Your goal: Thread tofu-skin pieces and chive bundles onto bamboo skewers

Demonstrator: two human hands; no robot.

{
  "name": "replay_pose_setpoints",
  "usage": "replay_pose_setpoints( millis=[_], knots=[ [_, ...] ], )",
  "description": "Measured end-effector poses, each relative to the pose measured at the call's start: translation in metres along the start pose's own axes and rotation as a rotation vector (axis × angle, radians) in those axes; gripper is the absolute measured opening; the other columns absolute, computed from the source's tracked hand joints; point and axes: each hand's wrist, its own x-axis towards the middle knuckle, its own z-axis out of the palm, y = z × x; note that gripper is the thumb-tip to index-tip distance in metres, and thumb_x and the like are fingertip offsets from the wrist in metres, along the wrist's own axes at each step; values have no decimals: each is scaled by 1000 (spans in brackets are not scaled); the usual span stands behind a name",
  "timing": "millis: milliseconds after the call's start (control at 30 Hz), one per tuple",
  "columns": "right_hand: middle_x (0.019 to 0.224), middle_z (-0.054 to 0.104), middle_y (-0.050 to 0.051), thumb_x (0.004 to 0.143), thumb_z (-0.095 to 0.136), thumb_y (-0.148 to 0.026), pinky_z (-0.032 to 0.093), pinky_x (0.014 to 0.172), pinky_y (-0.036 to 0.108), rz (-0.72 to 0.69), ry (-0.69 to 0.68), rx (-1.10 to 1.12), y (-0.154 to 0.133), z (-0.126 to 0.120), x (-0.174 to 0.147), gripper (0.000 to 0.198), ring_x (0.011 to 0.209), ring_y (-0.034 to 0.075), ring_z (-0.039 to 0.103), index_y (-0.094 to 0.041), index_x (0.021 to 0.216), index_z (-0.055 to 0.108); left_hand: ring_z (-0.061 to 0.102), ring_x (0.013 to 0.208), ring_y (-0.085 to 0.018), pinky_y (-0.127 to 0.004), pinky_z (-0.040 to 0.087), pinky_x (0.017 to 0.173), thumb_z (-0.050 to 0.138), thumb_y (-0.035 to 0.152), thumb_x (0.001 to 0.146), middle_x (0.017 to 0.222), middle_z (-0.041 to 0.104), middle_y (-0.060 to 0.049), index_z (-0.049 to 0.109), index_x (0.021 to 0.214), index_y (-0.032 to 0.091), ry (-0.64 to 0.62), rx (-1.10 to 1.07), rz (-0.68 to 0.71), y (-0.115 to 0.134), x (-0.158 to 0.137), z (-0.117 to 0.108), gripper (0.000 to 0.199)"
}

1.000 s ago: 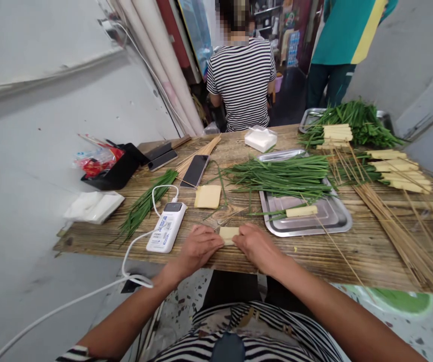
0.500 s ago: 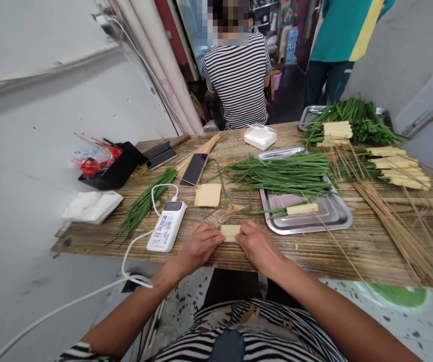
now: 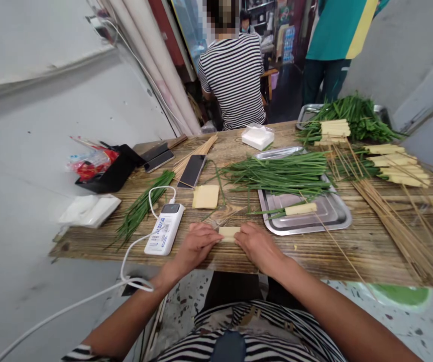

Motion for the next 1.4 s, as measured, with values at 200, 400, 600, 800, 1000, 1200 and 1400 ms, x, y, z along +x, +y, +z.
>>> replay_pose_setpoints(
  millis=[200,400,600,800,1000,1200,1400],
  knots=[
    [70,47,1,94,42,-20,25,61,28,-37,-52,-111,1,-6,3,27,69,14,38,-17,75,61,56,82,-14,-34,30,78,47,16,92,80,69,0,66,93,22,-29,123,16,3,-2,-1,19],
    [75,50,1,93,44,-19,25,63,28,-43,-199,-43,3,-18,15,27,72,14,37,-17,70,57,52,96,-19,-38,29,86,37,16,95,98,66,-8,59,107,15,-167,352,114,8,-8,-1,25],
    [73,48,1,92,44,-17,25,65,29,-54,-268,-58,5,-21,19,25,71,14,36,-17,70,57,52,97,-19,-37,29,87,48,30,93,99,65,-5,58,108,18,-167,415,62,9,-7,-1,22],
    [79,52,2,92,43,-16,27,67,29,-54,-271,-75,-1,-24,18,24,75,15,39,-16,74,58,51,97,-19,-37,30,85,47,24,93,100,64,-5,59,108,19,-196,427,-28,15,-5,1,20],
    [78,53,3,91,43,-14,29,68,29,-73,-294,-87,0,-23,19,22,75,16,39,-16,77,60,48,107,-22,-40,28,89,35,18,95,110,61,-11,54,121,16,-127,524,11,30,-8,0,32],
    [75,54,3,90,45,-14,29,66,29,-113,-330,-63,5,-22,24,22,74,16,40,-16,73,59,50,101,-21,-38,30,86,26,18,97,102,64,-10,59,110,13,-97,425,118,27,-8,4,35],
    [73,53,2,94,41,-18,30,68,28,-70,-252,-29,3,-21,17,28,71,15,41,-16,73,60,49,95,-22,-39,35,83,32,16,94,103,62,-12,57,112,11,-159,418,157,19,-8,7,32]
  ],
)
